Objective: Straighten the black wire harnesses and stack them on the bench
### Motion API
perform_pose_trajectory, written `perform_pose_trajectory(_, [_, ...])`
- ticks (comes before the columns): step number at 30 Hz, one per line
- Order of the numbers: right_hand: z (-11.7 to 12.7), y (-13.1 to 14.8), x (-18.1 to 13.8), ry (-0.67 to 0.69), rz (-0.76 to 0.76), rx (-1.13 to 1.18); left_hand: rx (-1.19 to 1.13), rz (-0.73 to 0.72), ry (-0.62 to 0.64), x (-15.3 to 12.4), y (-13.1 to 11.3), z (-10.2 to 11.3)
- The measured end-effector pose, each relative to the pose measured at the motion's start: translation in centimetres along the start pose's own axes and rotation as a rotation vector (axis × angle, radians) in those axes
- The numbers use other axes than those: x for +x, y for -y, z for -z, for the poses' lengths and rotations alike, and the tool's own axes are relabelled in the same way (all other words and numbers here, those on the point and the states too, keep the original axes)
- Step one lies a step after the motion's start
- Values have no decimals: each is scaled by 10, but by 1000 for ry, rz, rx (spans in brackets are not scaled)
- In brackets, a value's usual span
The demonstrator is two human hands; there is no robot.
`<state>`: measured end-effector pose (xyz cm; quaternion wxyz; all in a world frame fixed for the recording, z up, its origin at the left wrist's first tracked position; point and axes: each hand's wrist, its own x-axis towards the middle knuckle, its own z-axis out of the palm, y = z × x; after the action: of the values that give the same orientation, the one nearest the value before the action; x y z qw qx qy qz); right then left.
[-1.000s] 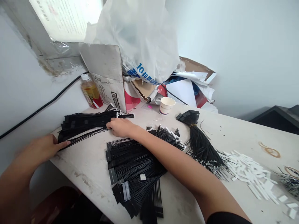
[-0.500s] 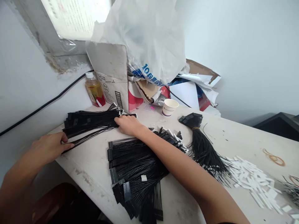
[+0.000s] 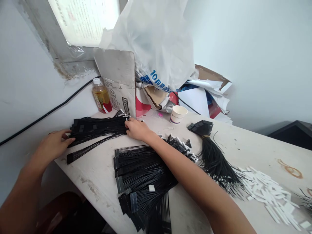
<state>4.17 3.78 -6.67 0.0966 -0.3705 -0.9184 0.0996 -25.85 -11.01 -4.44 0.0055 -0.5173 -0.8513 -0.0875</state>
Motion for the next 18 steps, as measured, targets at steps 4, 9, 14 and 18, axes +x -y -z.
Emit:
perform_pose_trajectory(4, [-2, -5, 2, -13, -22, 64, -72, 11, -43, 2, -3, 2])
perform_pose_trajectory(9, [-8, -11, 6, -32, -23, 135, -214, 32, -70, 0, -7, 8])
perform_pose_trajectory(14, [-12, -14, 7, -47, -19, 168, -292, 38, -106, 1, -6, 1])
perform_pose_trajectory(18, [-13, -14, 6, -50, -14, 190, -301, 57, -191, -3, -8, 1])
